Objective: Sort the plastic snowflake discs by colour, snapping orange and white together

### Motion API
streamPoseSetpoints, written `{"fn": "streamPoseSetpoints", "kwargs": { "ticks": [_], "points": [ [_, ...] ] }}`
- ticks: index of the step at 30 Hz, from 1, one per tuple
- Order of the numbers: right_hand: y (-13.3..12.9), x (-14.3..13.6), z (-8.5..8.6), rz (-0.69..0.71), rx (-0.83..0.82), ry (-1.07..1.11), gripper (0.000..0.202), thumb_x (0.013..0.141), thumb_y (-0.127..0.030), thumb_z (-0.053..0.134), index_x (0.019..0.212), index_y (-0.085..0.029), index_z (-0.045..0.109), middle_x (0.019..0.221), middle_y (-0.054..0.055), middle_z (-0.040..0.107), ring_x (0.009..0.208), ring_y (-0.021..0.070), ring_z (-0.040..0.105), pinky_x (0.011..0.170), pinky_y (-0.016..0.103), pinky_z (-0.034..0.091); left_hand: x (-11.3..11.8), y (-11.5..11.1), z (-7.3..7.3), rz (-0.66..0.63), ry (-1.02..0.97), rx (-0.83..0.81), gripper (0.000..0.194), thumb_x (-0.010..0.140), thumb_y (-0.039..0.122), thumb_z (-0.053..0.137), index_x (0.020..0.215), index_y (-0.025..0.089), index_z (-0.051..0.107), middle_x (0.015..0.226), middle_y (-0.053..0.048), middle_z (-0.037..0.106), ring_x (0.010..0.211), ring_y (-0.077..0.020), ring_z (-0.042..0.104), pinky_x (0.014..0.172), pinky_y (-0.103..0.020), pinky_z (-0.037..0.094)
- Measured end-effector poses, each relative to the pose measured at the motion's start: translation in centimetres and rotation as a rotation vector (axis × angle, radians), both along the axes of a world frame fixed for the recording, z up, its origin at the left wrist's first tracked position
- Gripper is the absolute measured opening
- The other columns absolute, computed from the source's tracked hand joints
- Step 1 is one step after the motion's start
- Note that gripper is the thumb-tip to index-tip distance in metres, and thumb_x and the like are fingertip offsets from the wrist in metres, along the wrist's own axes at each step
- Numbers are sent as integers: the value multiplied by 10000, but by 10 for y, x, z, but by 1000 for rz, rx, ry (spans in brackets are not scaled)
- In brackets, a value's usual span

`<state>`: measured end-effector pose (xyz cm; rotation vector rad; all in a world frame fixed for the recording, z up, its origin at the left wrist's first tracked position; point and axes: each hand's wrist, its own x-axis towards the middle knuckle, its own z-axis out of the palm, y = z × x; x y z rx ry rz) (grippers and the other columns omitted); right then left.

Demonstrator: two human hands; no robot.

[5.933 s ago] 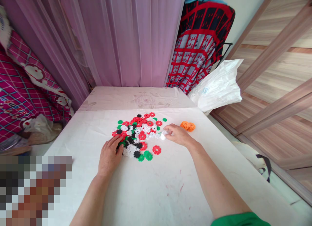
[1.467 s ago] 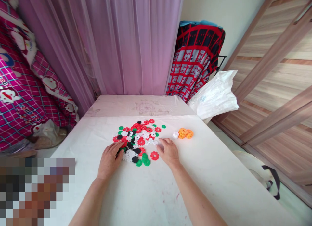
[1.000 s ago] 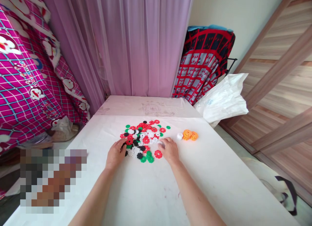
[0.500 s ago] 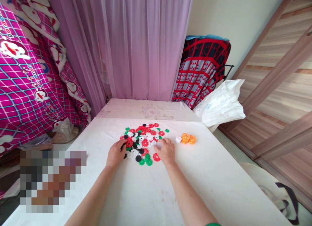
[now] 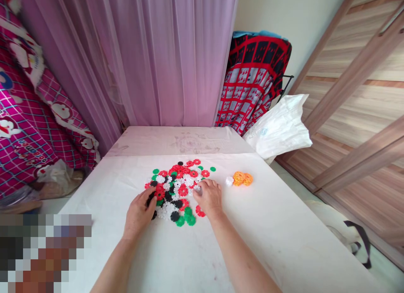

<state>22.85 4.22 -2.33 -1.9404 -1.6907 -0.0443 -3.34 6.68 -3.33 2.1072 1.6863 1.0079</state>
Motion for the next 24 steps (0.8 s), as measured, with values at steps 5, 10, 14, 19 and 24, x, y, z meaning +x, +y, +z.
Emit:
{"fn": "streamPoseSetpoints", "kwargs": {
  "ticks": [5, 10, 14, 19, 24],
  "points": [
    [-11, 34, -16, -132, 112, 321, 245, 859, -364, 560, 981, -211, 707, 921, 53, 717, 807, 187, 623, 790, 302, 470, 0, 0, -1, -3, -6, 2, 411, 888, 447, 463, 1174, 253, 684, 1213, -49, 731, 1092, -238, 684, 980, -383, 533],
    [-24, 55, -19, -90, 57, 347, 254, 808, -354, 596, 983, -220, 723, 900, 40, 725, 778, 183, 635, 768, 295, 492, 0, 1, -4, -11, 20, -17, 437, 898, 455, 449, 1204, 240, 674, 1246, -76, 714, 1127, -259, 669, 1001, -425, 520],
    [-24, 45, -13, 30, 20, 161, 189, 803, -267, 635, 960, -229, 732, 948, 41, 732, 871, 191, 643, 837, 294, 466, -1, 0, -4, -19, 29, -28, 446, 901, 459, 446, 1220, 241, 669, 1254, -79, 708, 1134, -261, 664, 1009, -432, 517],
    [-23, 39, -9, 51, -3, 74, 155, 808, -233, 663, 949, -235, 727, 989, 35, 722, 926, 198, 628, 851, 294, 432, -1, -1, -2, -22, 32, -17, 445, 898, 459, 453, 1217, 238, 672, 1248, -79, 711, 1127, -261, 666, 997, -426, 525],
    [-24, 40, -8, 64, -22, 33, 138, 818, -243, 672, 946, -235, 721, 990, 40, 715, 928, 209, 617, 837, 306, 412, -1, -1, -2, -21, 29, -12, 447, 904, 450, 442, 1218, 232, 675, 1244, -81, 712, 1133, -261, 664, 1013, -428, 518]
  ]
}}
